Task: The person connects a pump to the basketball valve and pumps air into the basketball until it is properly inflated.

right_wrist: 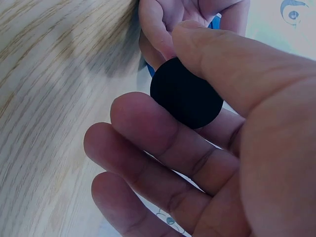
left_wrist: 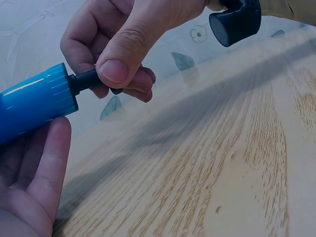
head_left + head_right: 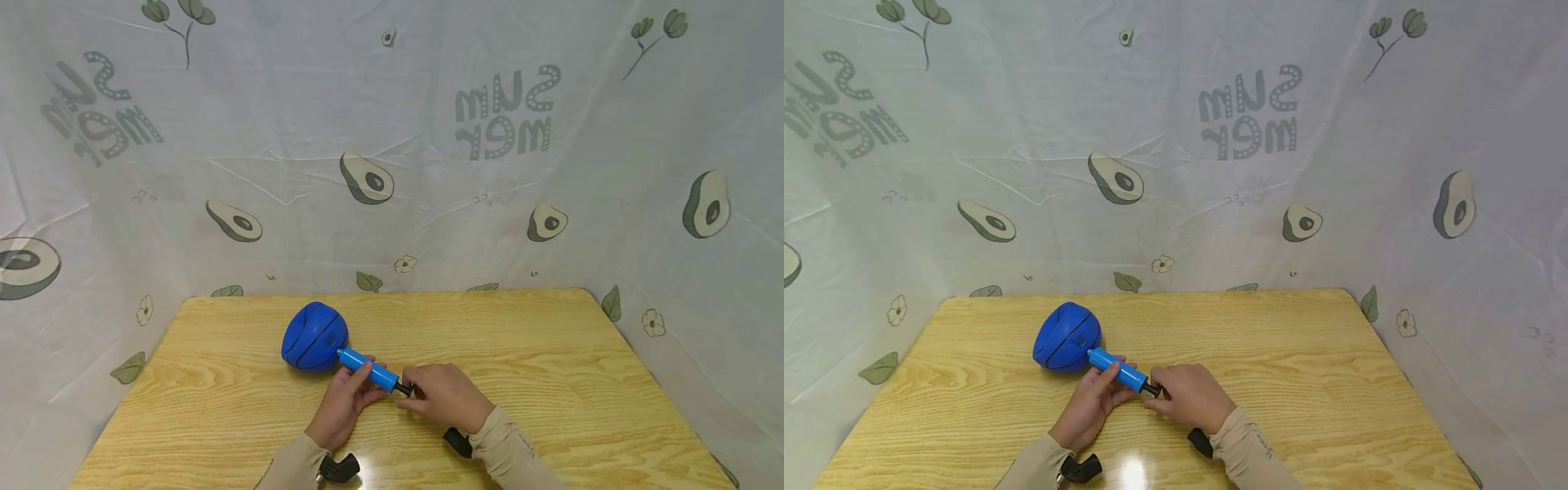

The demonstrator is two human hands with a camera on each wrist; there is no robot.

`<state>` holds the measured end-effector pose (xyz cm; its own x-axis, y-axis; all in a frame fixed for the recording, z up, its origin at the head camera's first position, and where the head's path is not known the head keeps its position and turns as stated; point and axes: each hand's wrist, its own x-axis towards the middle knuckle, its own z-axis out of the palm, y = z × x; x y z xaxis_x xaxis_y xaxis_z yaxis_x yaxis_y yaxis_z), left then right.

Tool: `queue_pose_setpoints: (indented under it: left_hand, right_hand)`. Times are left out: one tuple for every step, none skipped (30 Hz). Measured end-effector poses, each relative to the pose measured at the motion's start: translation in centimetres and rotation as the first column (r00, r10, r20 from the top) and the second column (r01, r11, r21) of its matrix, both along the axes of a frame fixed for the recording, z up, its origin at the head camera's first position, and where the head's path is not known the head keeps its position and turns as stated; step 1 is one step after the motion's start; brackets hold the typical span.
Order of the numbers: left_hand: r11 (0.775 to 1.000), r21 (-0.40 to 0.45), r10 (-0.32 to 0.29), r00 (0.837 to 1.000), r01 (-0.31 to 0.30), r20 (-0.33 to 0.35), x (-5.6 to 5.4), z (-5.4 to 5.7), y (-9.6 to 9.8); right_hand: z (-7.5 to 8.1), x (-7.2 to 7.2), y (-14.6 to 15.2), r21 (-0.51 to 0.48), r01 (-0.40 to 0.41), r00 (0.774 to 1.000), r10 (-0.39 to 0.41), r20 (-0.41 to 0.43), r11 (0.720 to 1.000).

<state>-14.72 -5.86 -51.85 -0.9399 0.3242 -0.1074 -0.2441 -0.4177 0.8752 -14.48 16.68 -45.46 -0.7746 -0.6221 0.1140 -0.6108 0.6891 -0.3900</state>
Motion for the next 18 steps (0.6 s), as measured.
queue_pose_setpoints:
  left_hand:
    - [1.000, 0.004, 0.000, 1.000, 0.000, 0.007, 0.00, 0.02, -0.01]
    - [1.000, 0.009, 0.001, 1.000, -0.001, 0.013, 0.00, 0.05, -0.03]
    - [1.000, 0.011, 0.001, 1.000, -0.001, 0.015, 0.01, 0.09, -0.04]
    - [1.000, 0.017, 0.002, 1.000, -0.002, 0.019, 0.02, 0.10, -0.06]
    - [1.000, 0.021, 0.002, 1.000, -0.002, 0.022, 0.02, 0.11, -0.08]
    - [1.000, 0.028, 0.003, 1.000, -0.003, 0.025, 0.03, 0.13, -0.10]
    - [0.999, 0.032, 0.002, 1.000, -0.002, 0.025, 0.03, 0.15, -0.13]
    - [0.999, 0.036, 0.001, 1.000, -0.002, 0.026, 0.03, 0.16, -0.15]
    - [0.999, 0.041, 0.000, 1.000, -0.001, 0.028, 0.02, 0.16, -0.18]
    - [0.999, 0.052, 0.000, 0.999, -0.002, 0.033, -0.01, 0.16, -0.20]
    - [0.998, 0.062, 0.000, 0.999, -0.003, 0.038, -0.03, 0.14, -0.24]
    - [0.997, 0.075, 0.001, 0.999, -0.005, 0.046, -0.06, 0.13, -0.27]
    - [0.996, 0.088, 0.001, 0.999, -0.006, 0.053, -0.09, 0.09, -0.30]
    - [0.995, 0.101, 0.004, 0.998, -0.010, 0.060, -0.12, 0.07, -0.33]
    - [0.993, 0.113, 0.005, 0.998, -0.013, 0.067, -0.15, 0.04, -0.35]
    - [0.992, 0.124, 0.007, 0.997, -0.016, 0.073, -0.17, 0.02, -0.38]
    - [0.991, 0.131, 0.009, 0.997, -0.019, 0.077, -0.19, -0.02, -0.40]
    - [0.991, 0.134, 0.011, 0.997, -0.021, 0.077, -0.21, -0.05, -0.42]
  right_hand:
    - [0.01, -0.01, 0.00, 0.001, 0.001, 1.000, -0.001, 0.000, 1.000]
    - [0.01, -0.01, 0.00, 0.000, 0.001, 1.000, -0.001, 0.000, 1.000]
    - [0.00, -0.02, 0.00, -0.001, 0.002, 1.000, -0.002, 0.001, 1.000]
    - [0.00, -0.02, -0.01, -0.001, 0.002, 1.000, -0.002, 0.001, 1.000]
    - [0.00, -0.02, -0.02, -0.002, 0.002, 1.000, -0.002, 0.001, 1.000]
    - [-0.01, -0.02, -0.03, -0.003, 0.002, 1.000, -0.002, 0.000, 1.000]
    - [-0.01, -0.03, -0.04, -0.004, 0.003, 1.000, -0.003, -0.001, 1.000]
    - [-0.03, -0.04, -0.05, -0.005, 0.003, 1.000, -0.003, -0.002, 1.000]
    - [-0.04, -0.04, -0.06, -0.006, 0.003, 1.000, -0.003, -0.002, 1.000]
    - [-0.06, -0.05, -0.06, -0.006, 0.004, 1.000, -0.004, -0.004, 1.000]
    - [-0.07, -0.06, -0.07, -0.007, 0.006, 1.000, -0.006, -0.005, 1.000]
    - [-0.07, -0.07, -0.07, -0.006, 0.009, 1.000, -0.009, -0.006, 1.000]
    - [-0.06, -0.07, -0.08, -0.006, 0.011, 1.000, -0.011, -0.008, 1.000]
    - [-0.06, -0.06, -0.08, -0.005, 0.013, 1.000, -0.013, -0.010, 1.000]
    - [-0.05, -0.05, -0.09, -0.003, 0.015, 1.000, -0.015, -0.014, 1.000]
    - [-0.04, -0.04, -0.09, -0.002, 0.018, 1.000, -0.018, -0.018, 1.000]
    - [-0.02, -0.04, -0.11, -0.001, 0.019, 1.000, -0.019, -0.020, 1.000]
    - [-0.01, -0.03, -0.11, 0.001, 0.019, 1.000, -0.019, -0.022, 1.000]
